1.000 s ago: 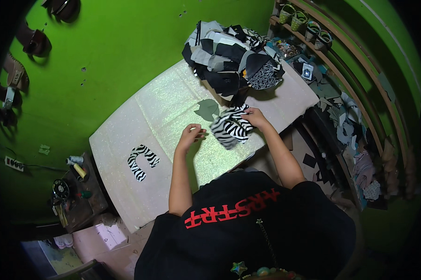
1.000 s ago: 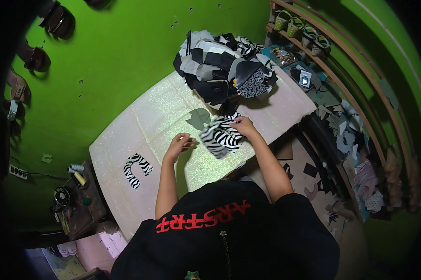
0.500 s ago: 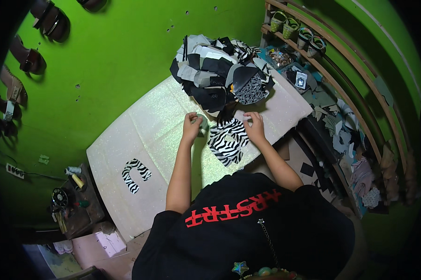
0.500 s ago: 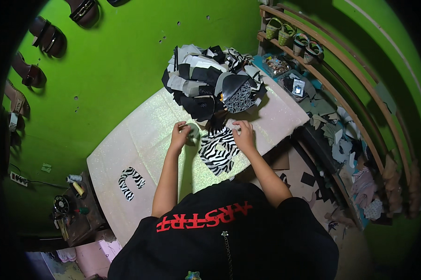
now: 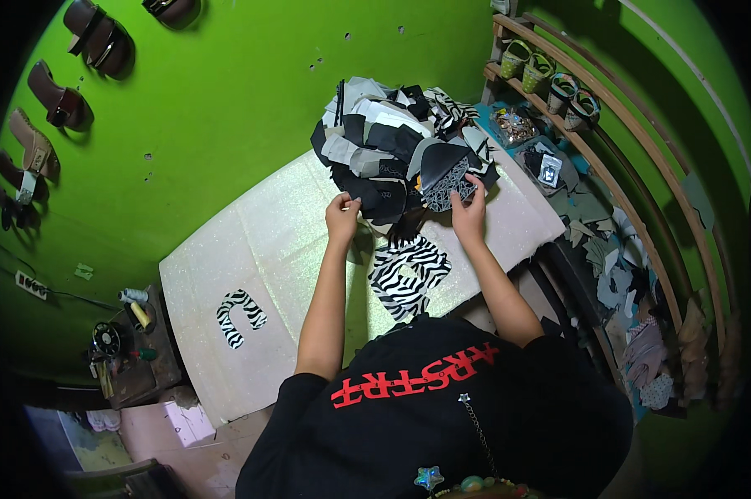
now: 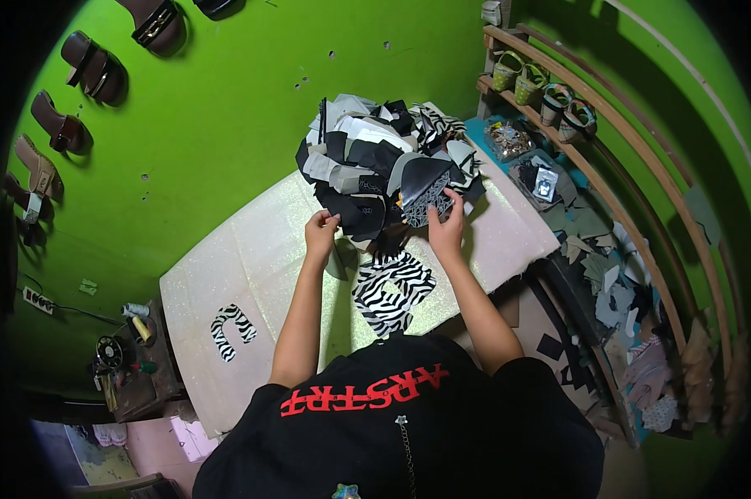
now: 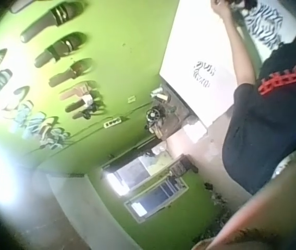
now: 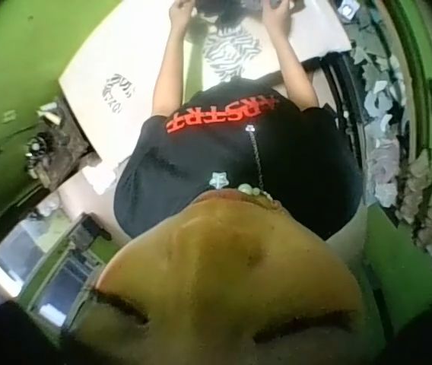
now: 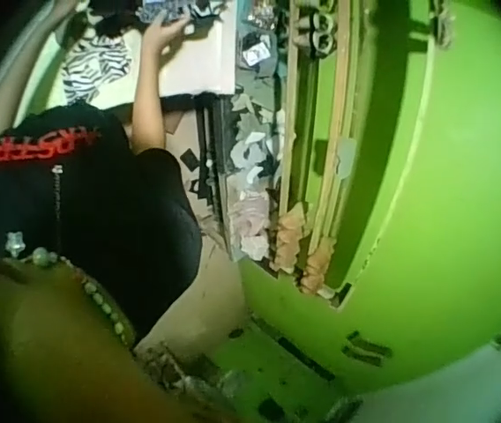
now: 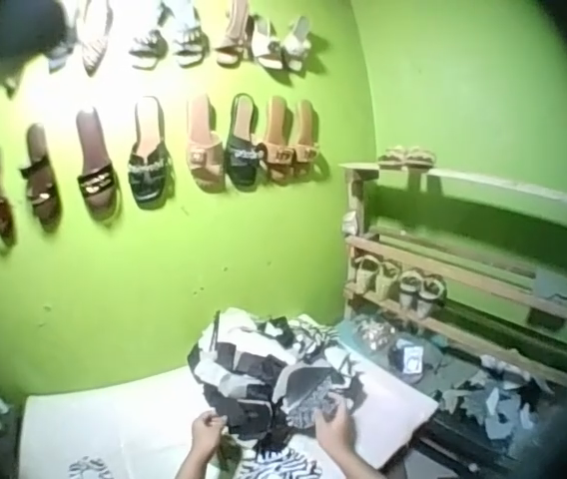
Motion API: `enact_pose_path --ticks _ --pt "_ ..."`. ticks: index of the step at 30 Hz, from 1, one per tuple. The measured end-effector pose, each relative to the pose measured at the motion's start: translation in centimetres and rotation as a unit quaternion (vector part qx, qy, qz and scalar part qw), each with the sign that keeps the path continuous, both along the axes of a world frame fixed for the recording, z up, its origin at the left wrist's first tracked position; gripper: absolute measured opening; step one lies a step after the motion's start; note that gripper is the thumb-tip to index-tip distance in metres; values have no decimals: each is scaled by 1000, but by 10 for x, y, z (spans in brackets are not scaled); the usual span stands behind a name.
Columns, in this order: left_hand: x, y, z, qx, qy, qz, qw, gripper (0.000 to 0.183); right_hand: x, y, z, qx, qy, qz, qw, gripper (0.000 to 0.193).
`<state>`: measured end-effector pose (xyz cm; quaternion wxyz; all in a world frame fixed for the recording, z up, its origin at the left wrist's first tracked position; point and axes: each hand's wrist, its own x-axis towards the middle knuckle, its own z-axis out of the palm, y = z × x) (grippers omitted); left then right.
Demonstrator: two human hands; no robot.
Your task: Sorting and inspecting zebra-patterned shoe upper components on a work table.
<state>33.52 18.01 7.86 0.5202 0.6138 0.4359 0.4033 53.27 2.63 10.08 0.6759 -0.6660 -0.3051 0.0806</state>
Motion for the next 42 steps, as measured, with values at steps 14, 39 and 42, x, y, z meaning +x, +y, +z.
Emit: enact_pose_path --ticks 14,39,42 --pt "12 -38 27 22 -37 21 999 34 7 59 3 -109 -244 103 958 33" --pt "75 -79 50 335 359 -126 862 51 166 45 37 -354 -178 201 896 89" --pt "72 -76 48 326 375 -140 857 52 174 55 32 -380 -176 257 871 92"
